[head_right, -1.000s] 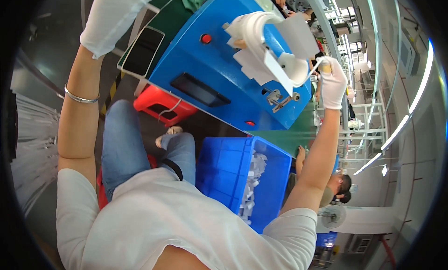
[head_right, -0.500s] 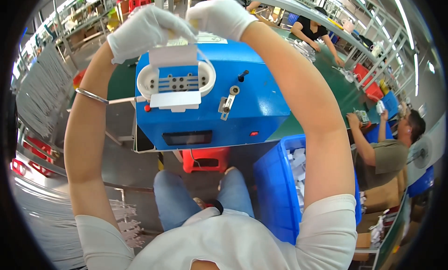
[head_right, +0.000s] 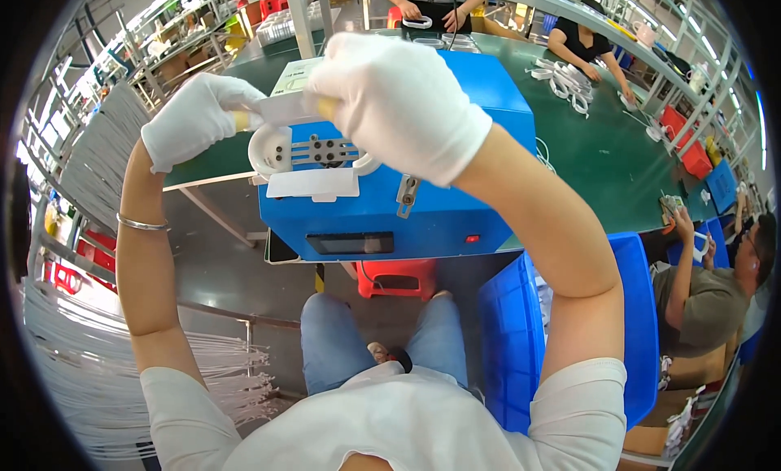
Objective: The person processes electrical cables using a cable processing machine, then sorts the processed cable bundles into a blue bin.
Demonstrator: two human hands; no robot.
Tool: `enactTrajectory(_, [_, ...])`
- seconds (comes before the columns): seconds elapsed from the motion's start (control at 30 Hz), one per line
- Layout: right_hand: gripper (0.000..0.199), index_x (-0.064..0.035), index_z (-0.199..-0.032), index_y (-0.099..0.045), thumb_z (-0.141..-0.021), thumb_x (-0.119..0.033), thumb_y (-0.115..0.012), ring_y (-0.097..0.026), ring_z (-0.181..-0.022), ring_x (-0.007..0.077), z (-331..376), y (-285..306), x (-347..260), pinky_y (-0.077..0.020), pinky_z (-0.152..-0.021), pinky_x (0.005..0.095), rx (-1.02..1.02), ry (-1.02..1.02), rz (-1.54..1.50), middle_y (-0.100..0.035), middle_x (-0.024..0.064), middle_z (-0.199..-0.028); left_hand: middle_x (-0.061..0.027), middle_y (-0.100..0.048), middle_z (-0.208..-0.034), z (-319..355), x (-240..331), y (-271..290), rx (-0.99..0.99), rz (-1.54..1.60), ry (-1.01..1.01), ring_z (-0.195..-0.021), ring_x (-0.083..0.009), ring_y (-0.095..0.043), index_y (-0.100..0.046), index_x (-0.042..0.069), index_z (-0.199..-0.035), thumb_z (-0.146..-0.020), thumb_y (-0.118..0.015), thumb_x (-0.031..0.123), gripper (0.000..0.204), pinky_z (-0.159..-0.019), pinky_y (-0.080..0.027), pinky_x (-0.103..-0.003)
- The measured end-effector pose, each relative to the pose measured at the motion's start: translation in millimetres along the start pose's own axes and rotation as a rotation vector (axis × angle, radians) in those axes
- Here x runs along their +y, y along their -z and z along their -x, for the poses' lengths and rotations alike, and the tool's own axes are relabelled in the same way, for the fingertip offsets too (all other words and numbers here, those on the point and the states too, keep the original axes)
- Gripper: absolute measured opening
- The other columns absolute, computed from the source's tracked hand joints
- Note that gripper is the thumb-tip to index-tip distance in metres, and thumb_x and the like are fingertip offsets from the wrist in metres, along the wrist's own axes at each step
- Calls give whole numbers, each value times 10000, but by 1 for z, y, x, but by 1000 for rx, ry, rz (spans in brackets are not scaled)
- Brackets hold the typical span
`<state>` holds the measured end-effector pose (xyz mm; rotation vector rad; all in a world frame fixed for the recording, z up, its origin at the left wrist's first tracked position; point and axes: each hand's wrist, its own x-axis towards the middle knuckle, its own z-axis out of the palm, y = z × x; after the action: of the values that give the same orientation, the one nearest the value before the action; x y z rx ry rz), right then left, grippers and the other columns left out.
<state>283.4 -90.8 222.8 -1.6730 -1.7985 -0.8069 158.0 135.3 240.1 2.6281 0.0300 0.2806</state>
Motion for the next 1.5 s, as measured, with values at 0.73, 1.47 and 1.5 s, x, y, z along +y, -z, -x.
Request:
enactTrajectory(0.73, [232,-20,-1022,-602,-843,-166,-599,-626,-799,199,-3,-24,9,-501,-706,292,-375,-476,-249,-588,112,-892,-74,-625,-851,8,1,-79,672,-319,-416,-805,-257,-614,-657,83,-838,-752,-656,132,99,-722,-506,-355])
enactTrajectory(1.47, [112,6,-915,-641,-808,-28,-635,-546,-713,149,1,-39,8,-464,-696,251,-87,-162,-266,-598,70,-811,-152,-656,-860,1,-4,-75,474,-81,-290,-821,-323,-641,-578,64,-988,-761,-650,103,242,-736,-505,-391])
enactTrajectory(1.5, [109,5,-911,-641,-807,-27,-634,-544,-707,156,-1,-38,9,-464,-693,255,-114,-182,-284,-598,77,-810,-152,-656,-860,1,-4,-75,473,-80,-288,-821,-323,-641,-578,64,-988,-761,-650,103,242,-736,-505,-391])
